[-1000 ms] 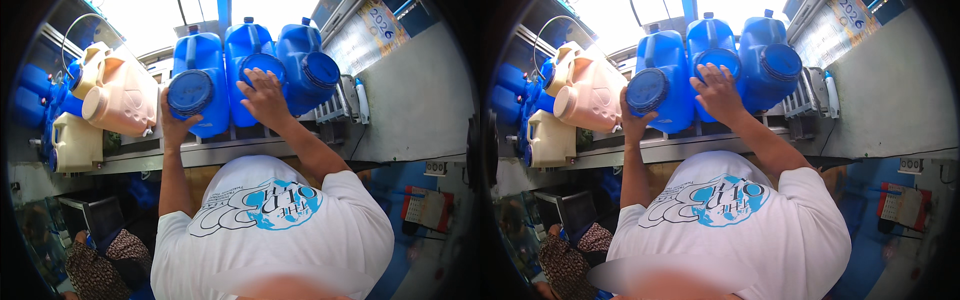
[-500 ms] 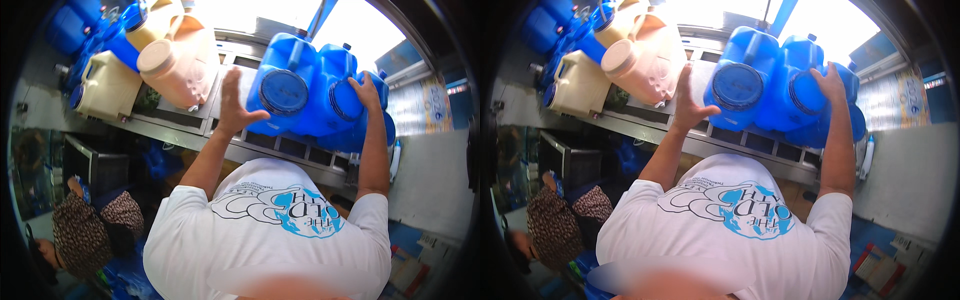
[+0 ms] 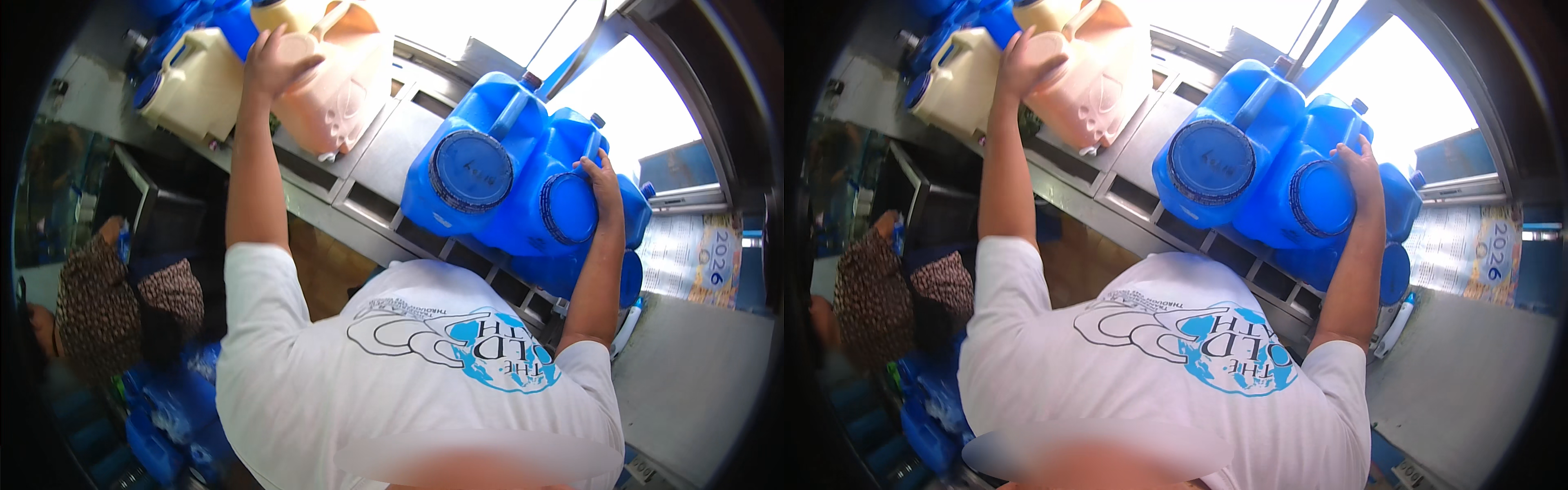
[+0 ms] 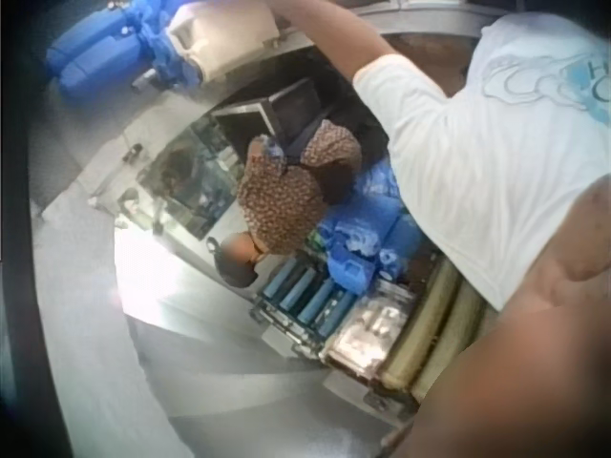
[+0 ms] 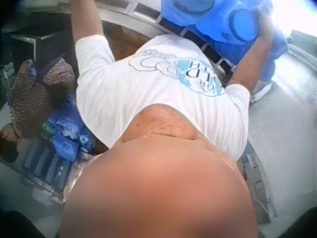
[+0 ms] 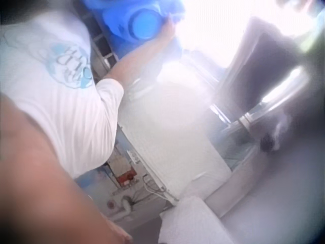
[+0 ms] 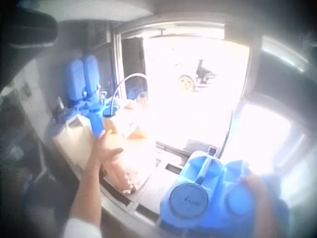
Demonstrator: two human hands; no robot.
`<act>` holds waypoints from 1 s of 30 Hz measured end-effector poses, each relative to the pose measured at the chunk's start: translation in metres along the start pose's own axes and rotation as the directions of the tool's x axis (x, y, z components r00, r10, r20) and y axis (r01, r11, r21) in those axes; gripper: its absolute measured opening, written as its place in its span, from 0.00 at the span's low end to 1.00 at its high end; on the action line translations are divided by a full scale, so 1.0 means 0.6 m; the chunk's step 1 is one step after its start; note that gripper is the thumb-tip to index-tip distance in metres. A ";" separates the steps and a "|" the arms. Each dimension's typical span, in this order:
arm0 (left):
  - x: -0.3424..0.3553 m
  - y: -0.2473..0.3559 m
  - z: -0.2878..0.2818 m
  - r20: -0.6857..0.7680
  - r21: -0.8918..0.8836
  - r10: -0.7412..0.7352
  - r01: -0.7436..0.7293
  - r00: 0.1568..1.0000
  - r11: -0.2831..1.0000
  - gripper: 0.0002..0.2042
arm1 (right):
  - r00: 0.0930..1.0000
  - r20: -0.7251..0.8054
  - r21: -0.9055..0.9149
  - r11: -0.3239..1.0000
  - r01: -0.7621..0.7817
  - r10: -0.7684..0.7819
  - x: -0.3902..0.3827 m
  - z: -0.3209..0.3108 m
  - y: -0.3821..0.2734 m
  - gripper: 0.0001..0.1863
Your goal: The person fills several blue plastic jerrycans with liquid from a spigot, then uses a handheld device to apply a seal or label to each container's cap. The person handles the containers one at a time, secures the caps, and places them on a metal rack.
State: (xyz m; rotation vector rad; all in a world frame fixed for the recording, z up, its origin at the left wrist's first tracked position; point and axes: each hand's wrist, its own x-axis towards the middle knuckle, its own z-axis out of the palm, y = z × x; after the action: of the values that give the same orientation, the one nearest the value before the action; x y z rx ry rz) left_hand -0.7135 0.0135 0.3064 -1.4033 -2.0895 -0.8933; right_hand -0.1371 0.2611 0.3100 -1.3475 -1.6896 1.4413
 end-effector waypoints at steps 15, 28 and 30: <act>0.189 -0.104 0.126 0.803 0.193 -0.316 0.281 0.506 0.940 0.26 | 0.977 0.204 -0.051 0.995 0.082 -0.070 0.003 0.264 -0.086 0.43; 0.141 -0.361 -0.008 0.800 -0.187 -0.104 0.411 0.590 0.892 0.12 | 0.997 0.066 0.084 0.996 0.038 -0.044 0.009 0.565 -0.161 0.42; 0.132 -0.376 -0.017 0.780 -0.183 -0.118 0.404 0.614 0.896 0.15 | 0.994 0.075 0.062 0.996 0.070 -0.075 0.013 0.572 -0.164 0.43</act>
State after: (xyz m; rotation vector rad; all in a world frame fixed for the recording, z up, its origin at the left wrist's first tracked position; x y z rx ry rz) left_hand -0.9519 -0.0046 0.3098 -1.9236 -2.9513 -0.9070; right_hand -0.4723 0.1371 0.3034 -1.2006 -1.7123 1.5077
